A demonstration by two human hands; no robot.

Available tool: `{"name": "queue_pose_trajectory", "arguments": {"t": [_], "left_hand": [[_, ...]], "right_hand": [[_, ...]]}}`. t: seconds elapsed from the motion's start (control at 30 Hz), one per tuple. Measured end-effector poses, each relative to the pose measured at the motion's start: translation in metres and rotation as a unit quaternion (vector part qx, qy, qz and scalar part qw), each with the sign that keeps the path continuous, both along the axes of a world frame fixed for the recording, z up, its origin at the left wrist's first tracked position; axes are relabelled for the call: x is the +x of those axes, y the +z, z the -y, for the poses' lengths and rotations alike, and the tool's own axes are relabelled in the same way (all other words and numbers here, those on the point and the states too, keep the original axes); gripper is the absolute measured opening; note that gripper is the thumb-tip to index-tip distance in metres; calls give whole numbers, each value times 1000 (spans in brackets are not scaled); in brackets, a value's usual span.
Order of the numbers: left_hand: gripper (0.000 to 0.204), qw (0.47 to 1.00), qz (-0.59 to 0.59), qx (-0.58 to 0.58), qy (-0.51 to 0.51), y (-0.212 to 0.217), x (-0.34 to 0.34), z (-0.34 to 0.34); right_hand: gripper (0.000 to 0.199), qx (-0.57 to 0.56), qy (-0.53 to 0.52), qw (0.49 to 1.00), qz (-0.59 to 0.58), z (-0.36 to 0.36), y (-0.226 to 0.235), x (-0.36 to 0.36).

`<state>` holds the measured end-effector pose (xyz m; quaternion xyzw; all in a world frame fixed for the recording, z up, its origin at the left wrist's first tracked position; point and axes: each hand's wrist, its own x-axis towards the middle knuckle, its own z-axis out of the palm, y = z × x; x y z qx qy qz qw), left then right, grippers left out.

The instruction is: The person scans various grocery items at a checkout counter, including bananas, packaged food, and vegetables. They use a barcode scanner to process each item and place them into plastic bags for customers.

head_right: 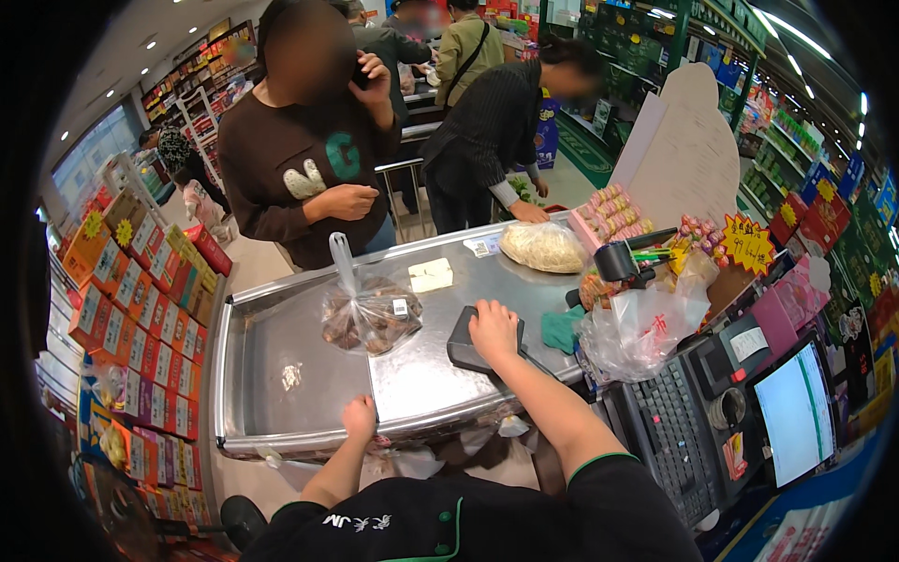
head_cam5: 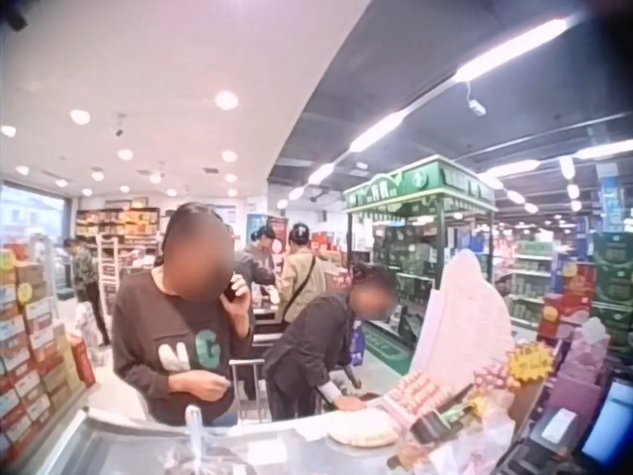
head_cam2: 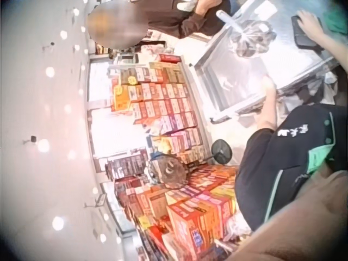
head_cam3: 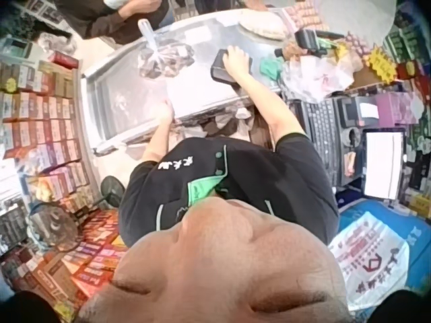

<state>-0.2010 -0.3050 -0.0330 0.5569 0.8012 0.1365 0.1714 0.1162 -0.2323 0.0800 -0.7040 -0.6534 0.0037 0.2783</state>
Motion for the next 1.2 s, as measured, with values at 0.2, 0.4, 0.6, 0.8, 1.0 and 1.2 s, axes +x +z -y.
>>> {"name": "queue_pose_trajectory", "arguments": {"t": [0.2,0.4,0.6,0.8,1.0,1.2], "left_hand": [[31,1000,7,9,-14,-6,-6,1],[27,996,37,52,-65,-8,-6,3],[26,941,56,91,-323,1,-12,16],[36,853,48,92,-512,33,-17,19],[37,841,54,63,-535,33,-19,14],[38,845,82,27,-528,36,-20,7]], "right_hand": [[19,23,-17,1000,4,-1,-4,-3],[28,5,-39,999,-29,-7,-10,4],[28,-119,-186,975,-24,-7,11,-3],[30,-118,-185,976,12,-10,4,-3],[37,-143,-191,969,57,-14,-2,-2],[39,-160,-195,968,11,-16,5,-3]]}}
